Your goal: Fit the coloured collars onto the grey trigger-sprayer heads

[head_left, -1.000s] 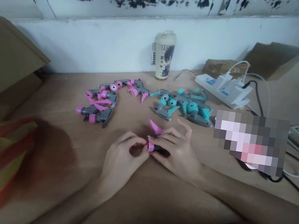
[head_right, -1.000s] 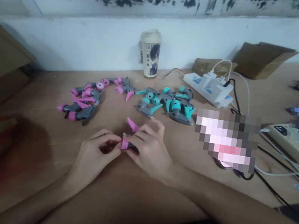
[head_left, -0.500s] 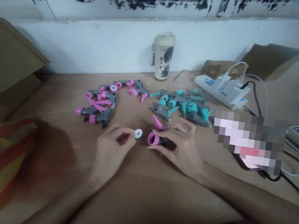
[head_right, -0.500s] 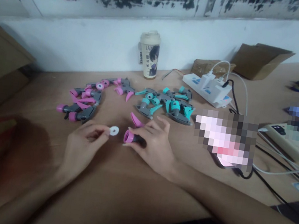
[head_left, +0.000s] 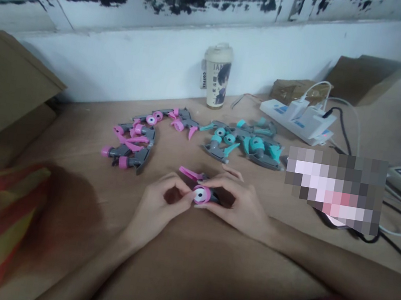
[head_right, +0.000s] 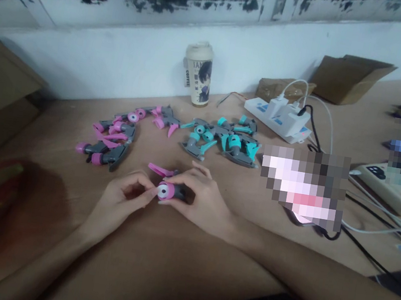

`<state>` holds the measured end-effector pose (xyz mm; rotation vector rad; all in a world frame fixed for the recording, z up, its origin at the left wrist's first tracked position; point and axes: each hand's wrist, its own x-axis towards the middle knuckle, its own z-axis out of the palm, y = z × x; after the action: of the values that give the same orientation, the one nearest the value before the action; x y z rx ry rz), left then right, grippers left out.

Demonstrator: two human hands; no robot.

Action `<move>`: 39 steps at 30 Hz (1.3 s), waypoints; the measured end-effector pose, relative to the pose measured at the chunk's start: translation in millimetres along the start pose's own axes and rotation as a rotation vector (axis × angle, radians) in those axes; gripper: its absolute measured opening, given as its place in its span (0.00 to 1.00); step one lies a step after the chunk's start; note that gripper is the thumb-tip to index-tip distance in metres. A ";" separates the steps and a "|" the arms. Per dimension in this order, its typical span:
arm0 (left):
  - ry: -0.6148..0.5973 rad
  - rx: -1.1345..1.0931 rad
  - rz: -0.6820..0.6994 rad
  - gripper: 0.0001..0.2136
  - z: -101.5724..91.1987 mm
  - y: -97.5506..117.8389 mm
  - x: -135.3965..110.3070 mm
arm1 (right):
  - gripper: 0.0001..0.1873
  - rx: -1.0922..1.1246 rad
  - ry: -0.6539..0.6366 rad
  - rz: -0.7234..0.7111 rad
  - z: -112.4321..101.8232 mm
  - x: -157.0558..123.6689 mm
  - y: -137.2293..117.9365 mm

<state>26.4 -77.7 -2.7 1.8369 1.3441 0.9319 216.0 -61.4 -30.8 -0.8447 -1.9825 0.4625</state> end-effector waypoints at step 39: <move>0.175 0.256 0.162 0.04 21.4 10.1 -16.9 | 0.08 -0.198 0.024 -0.170 1.9 1.2 -0.5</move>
<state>45.8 -98.7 -8.1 2.1243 1.4946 1.0657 213.8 -60.9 -30.7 -0.7900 -2.0809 0.1586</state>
